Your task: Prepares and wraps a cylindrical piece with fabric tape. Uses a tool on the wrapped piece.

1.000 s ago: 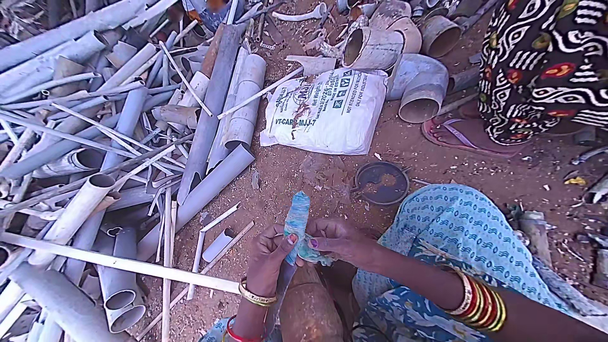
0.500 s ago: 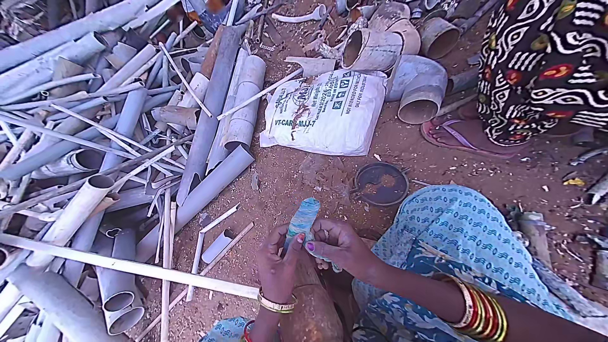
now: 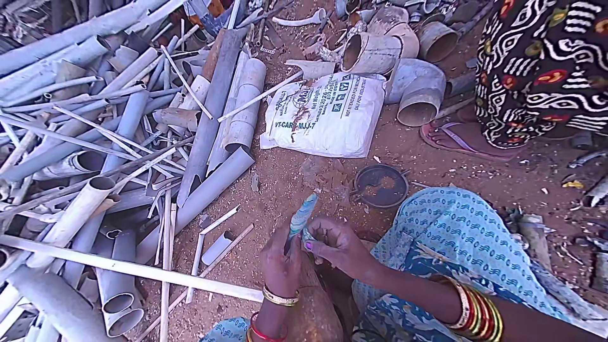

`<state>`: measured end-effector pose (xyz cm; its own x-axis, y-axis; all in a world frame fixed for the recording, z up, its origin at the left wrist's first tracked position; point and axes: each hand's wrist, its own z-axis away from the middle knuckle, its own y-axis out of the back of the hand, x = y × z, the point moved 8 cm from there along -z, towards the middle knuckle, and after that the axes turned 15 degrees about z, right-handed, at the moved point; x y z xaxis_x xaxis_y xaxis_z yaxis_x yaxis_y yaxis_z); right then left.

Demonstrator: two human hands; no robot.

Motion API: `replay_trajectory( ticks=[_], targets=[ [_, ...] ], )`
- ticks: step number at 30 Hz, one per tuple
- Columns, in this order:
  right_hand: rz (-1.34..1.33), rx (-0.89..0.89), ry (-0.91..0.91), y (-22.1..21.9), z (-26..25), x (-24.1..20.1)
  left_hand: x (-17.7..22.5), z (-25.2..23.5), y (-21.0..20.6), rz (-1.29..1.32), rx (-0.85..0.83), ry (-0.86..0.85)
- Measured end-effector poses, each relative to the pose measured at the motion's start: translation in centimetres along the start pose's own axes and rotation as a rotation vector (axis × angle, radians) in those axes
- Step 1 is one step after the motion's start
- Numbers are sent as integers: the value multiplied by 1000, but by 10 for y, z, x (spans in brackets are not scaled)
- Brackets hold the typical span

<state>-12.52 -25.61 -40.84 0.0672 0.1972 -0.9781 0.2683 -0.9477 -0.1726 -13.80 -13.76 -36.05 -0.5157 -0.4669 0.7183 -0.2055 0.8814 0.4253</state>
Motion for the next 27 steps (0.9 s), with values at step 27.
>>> replay_trajectory(
  ticks=[27],
  targets=[
    [12, 18, 43, 14, -3, -4, -18, -5, 0, 723, -202, 403]
  ],
)
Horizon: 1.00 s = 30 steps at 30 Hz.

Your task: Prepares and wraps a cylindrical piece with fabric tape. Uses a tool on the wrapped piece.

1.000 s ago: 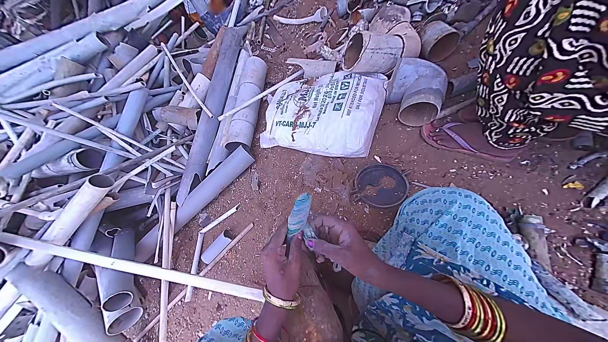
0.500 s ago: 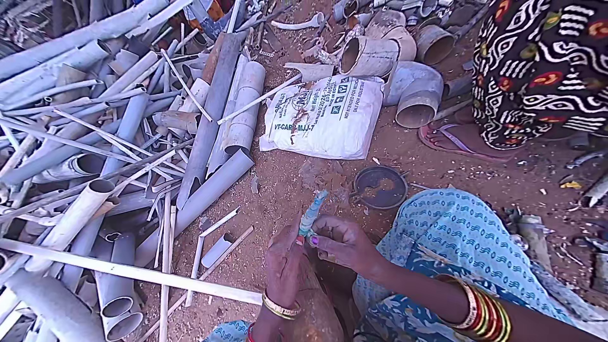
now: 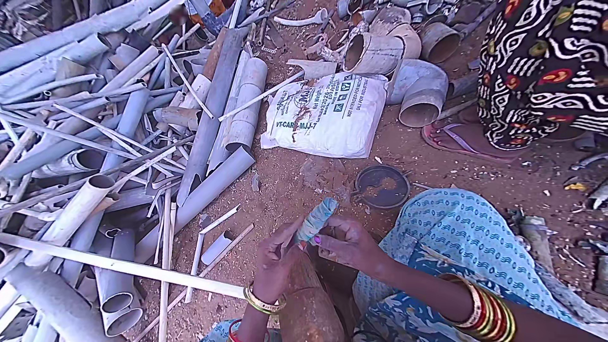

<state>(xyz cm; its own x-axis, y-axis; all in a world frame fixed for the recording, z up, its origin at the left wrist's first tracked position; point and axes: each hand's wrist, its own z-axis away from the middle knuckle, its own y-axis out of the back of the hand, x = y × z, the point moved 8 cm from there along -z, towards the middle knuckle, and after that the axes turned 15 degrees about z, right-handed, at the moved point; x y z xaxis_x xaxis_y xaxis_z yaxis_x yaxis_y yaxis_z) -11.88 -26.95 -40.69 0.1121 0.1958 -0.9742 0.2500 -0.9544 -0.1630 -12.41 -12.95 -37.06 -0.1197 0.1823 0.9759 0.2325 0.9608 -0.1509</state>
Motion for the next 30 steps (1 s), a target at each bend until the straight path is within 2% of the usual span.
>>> replay_trajectory(
  ticks=[6, 13, 19, 21, 23, 26, 28, 30],
  targets=[
    [21, -34, -14, -3, -2, 1, -1, 3, 4, -144, 125, 13],
    [101, -21, 42, -1, -2, -1, -3, 1, 0, -123, -21, 61],
    [256, 5, 172, 2, -3, -13, 4, -1, 4, -111, -1, -10],
    [311, -38, 135, 2, -5, -8, 4, -2, 7, -91, 31, -14],
    [428, -91, 55, 2, -5, 1, 6, -3, 14, -25, 138, -7],
    [595, -276, -63, -4, -4, 18, 18, -7, 30, 36, 243, -31],
    [625, -385, -89, -10, -4, 20, 25, -7, 38, 14, 259, -57],
    [602, -421, -54, -15, -4, 16, 27, -7, 42, 0, 261, -60]
  ],
)
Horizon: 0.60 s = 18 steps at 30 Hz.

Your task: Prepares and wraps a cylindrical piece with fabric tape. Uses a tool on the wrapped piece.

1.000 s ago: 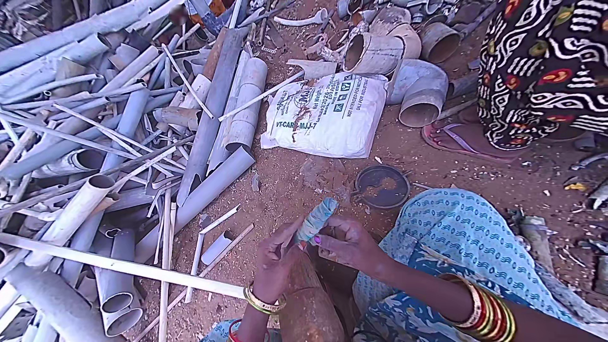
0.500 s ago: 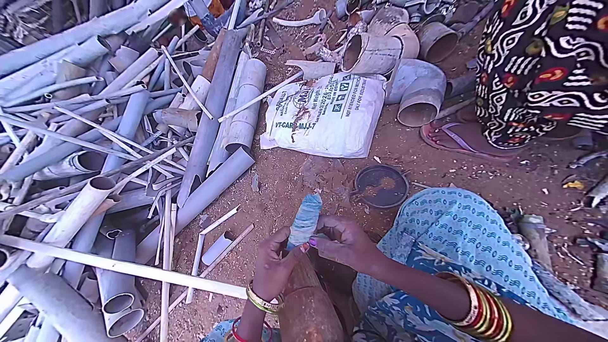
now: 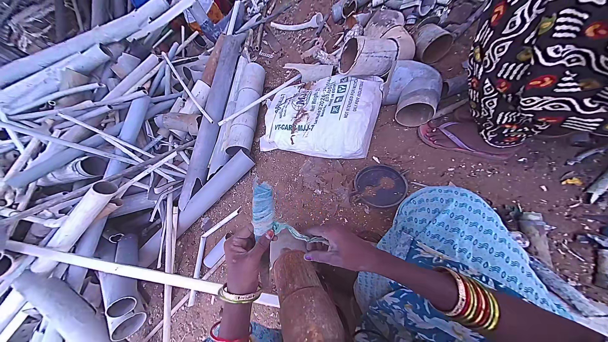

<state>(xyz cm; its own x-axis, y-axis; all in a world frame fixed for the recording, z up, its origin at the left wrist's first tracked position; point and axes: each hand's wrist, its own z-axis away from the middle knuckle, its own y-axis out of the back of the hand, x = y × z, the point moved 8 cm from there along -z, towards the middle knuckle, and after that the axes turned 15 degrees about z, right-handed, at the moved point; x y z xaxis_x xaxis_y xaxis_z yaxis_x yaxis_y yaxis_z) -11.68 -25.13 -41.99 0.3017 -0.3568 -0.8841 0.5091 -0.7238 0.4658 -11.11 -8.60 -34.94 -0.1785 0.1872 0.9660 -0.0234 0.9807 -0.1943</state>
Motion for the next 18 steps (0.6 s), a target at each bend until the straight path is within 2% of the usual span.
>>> replay_trajectory(
  ticks=[6, 9, 12, 18],
  targets=[
    [-231, -21, 129, -3, 0, 3, -1, 3, -1, -5, 2, 30],
    [-416, -27, 64, 2, 0, 6, 4, -1, 6, -37, 34, 17],
    [-468, 15, -28, 17, -2, 14, 7, -6, 16, -66, 61, 5],
    [-349, -73, -156, 38, -1, 31, 18, -13, 37, -103, 165, -42]
  ],
)
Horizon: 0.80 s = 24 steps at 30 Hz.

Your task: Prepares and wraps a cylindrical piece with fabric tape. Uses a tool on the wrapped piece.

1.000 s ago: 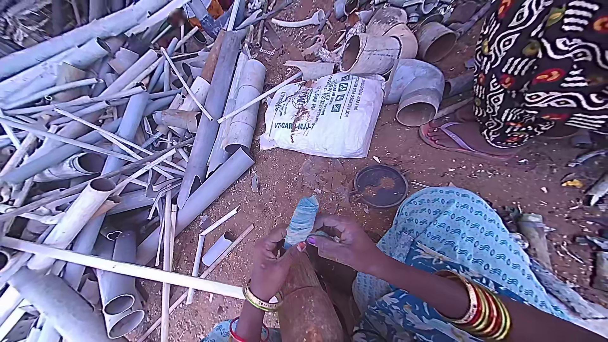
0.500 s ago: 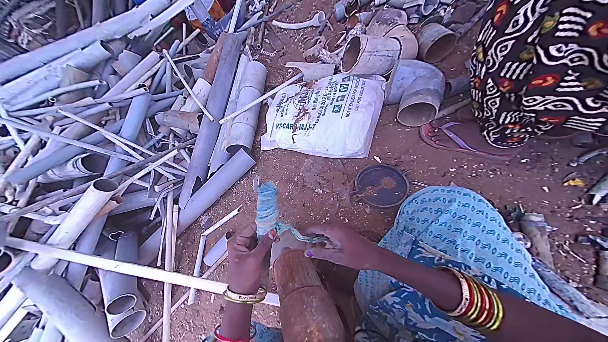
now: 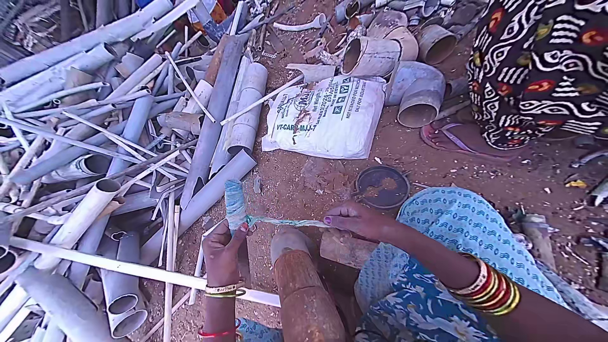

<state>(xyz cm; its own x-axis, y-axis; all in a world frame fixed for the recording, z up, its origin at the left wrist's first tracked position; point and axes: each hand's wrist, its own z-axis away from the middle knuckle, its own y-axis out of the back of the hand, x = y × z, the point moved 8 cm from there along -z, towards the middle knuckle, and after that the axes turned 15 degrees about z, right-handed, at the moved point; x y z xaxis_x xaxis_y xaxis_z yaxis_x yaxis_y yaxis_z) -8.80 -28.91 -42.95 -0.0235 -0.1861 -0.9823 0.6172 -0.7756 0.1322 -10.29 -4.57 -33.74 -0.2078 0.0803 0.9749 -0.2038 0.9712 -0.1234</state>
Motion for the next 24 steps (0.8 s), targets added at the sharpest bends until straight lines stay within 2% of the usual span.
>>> replay_trajectory(
  ticks=[4, 9, 11, 15, 17, 18, 19, 22, 23, 24],
  targets=[
    [140, 21, 2, 9, 5, -4, 5, -3, 8, -8, 28, -21],
    [344, 196, 108, 17, 5, -10, 4, -3, 10, -11, 58, 9],
    [503, 363, 186, 23, 10, -19, 3, -3, 12, -25, 68, 46],
    [1061, 884, 505, 27, 34, -55, 1, -6, 18, -34, 78, 135],
    [1218, 946, 547, 21, 32, -55, 0, -7, 19, -10, 93, 167],
    [1243, 898, 512, 16, 26, -48, -1, -7, 20, -4, 101, 171],
    [1245, 776, 421, 8, 16, -37, -2, -8, 19, -15, 93, 168],
    [1080, 94, -67, -20, -11, 9, -14, -8, 13, -148, -39, 170],
    [991, -84, -173, -28, -15, 25, -19, -8, 12, -209, -91, 171],
    [922, -177, -220, -34, -18, 37, -21, -7, 10, -258, -125, 177]
  ],
)
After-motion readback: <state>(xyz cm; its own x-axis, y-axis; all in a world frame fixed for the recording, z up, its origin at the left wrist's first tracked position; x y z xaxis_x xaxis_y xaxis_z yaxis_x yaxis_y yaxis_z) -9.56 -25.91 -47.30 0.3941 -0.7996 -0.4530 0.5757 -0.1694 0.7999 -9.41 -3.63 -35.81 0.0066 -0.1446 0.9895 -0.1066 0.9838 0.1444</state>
